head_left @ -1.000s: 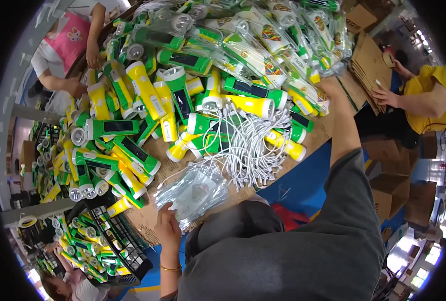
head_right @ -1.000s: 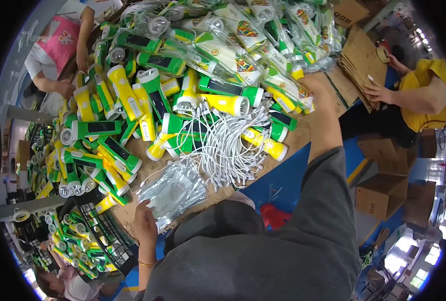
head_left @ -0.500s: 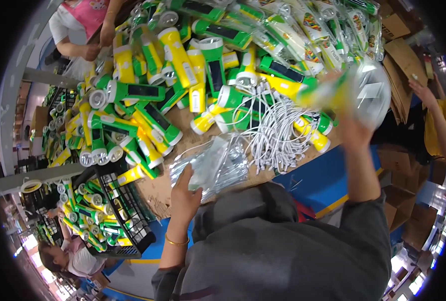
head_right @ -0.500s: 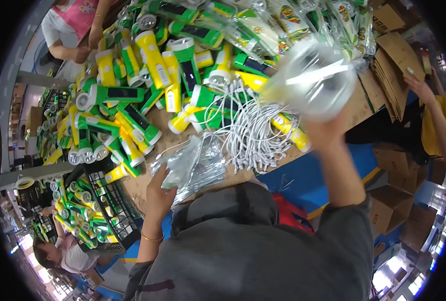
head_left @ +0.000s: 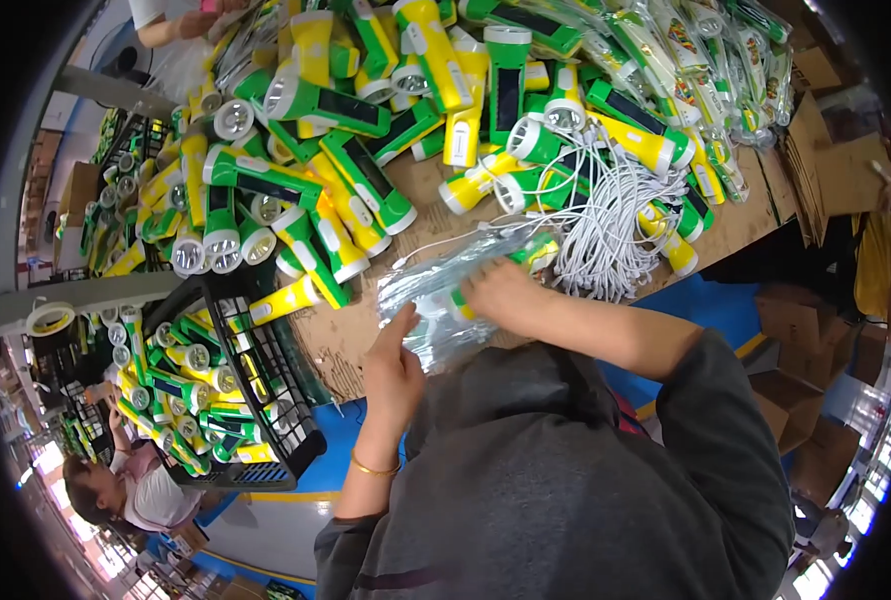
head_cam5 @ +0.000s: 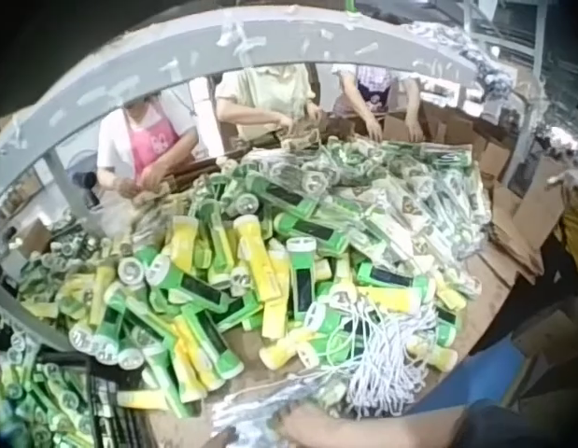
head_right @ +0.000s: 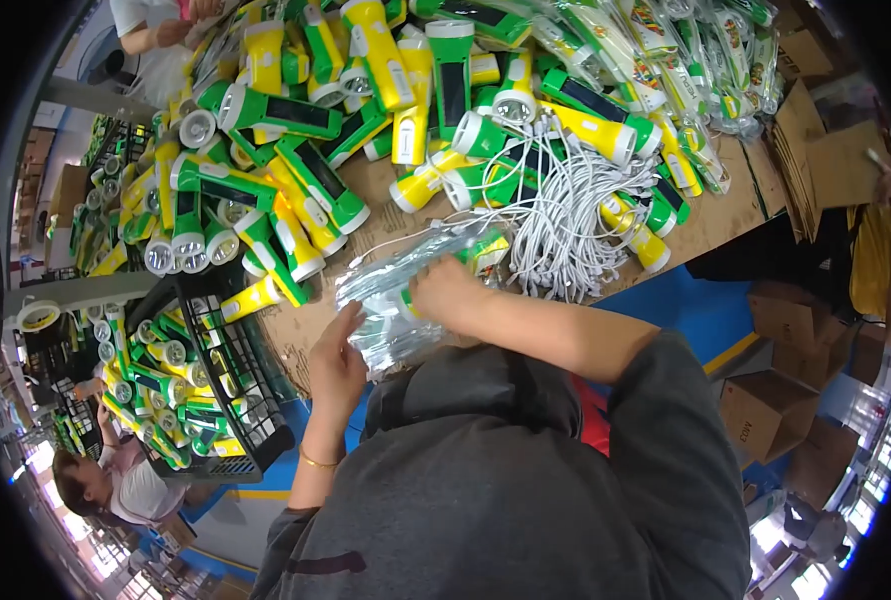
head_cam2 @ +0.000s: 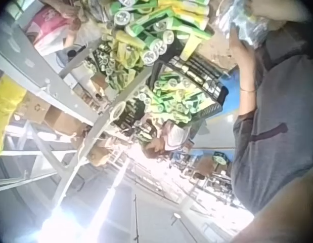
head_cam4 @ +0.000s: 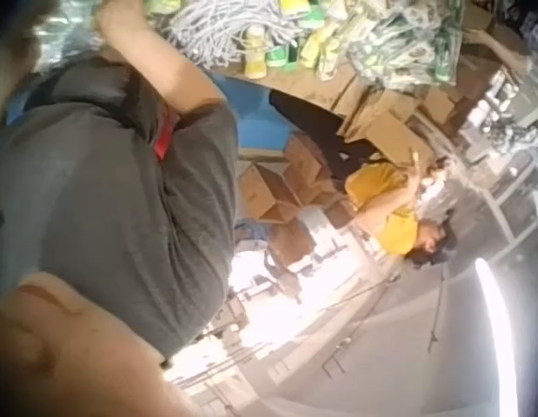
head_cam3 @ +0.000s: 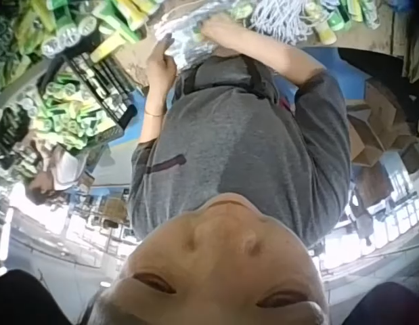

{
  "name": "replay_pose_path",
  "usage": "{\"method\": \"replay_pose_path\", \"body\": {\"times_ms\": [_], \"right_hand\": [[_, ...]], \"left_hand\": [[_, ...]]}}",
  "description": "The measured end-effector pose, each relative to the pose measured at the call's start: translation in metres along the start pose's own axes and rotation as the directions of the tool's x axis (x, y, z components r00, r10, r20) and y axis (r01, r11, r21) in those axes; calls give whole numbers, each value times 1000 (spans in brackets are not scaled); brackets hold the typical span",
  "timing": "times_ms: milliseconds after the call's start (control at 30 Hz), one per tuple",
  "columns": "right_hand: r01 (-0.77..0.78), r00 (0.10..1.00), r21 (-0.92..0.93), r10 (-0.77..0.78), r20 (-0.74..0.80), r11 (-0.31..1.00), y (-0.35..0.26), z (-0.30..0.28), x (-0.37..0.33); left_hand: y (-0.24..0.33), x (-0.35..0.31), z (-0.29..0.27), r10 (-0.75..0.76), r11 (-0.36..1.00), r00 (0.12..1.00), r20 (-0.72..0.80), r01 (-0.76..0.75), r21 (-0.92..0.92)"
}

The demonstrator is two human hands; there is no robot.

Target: Placing flashlights and power cords into individual plastic bags on a factory production line.

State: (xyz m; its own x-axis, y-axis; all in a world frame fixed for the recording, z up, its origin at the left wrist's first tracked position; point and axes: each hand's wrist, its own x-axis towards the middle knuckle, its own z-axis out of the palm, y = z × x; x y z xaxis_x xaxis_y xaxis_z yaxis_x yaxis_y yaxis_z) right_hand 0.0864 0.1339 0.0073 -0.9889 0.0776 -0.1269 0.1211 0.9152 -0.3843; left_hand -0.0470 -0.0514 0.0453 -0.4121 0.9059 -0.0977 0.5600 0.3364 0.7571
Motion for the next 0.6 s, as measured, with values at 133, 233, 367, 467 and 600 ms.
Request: {"method": "replay_pose_path", "body": {"times_ms": [133,233,367,467,600], "right_hand": [[-72,949,56,85,-304,996,-4,11,5],[-29,946,201,92,-310,979,3,2,0],[-82,958,223,139,-252,971,9,6,-13],[-101,952,209,155,-262,973,8,5,-19],[-137,914,309,240,-327,941,13,2,-21]], "left_hand": [[-3,4,16,-85,996,985,-148,85,-5],[-26,14,41,-40,999,961,-275,39,-9],[-26,40,52,-156,987,975,-158,149,-54],[-35,38,61,-91,994,993,-70,86,-70],[-25,34,66,-76,996,994,-80,78,30]]}}
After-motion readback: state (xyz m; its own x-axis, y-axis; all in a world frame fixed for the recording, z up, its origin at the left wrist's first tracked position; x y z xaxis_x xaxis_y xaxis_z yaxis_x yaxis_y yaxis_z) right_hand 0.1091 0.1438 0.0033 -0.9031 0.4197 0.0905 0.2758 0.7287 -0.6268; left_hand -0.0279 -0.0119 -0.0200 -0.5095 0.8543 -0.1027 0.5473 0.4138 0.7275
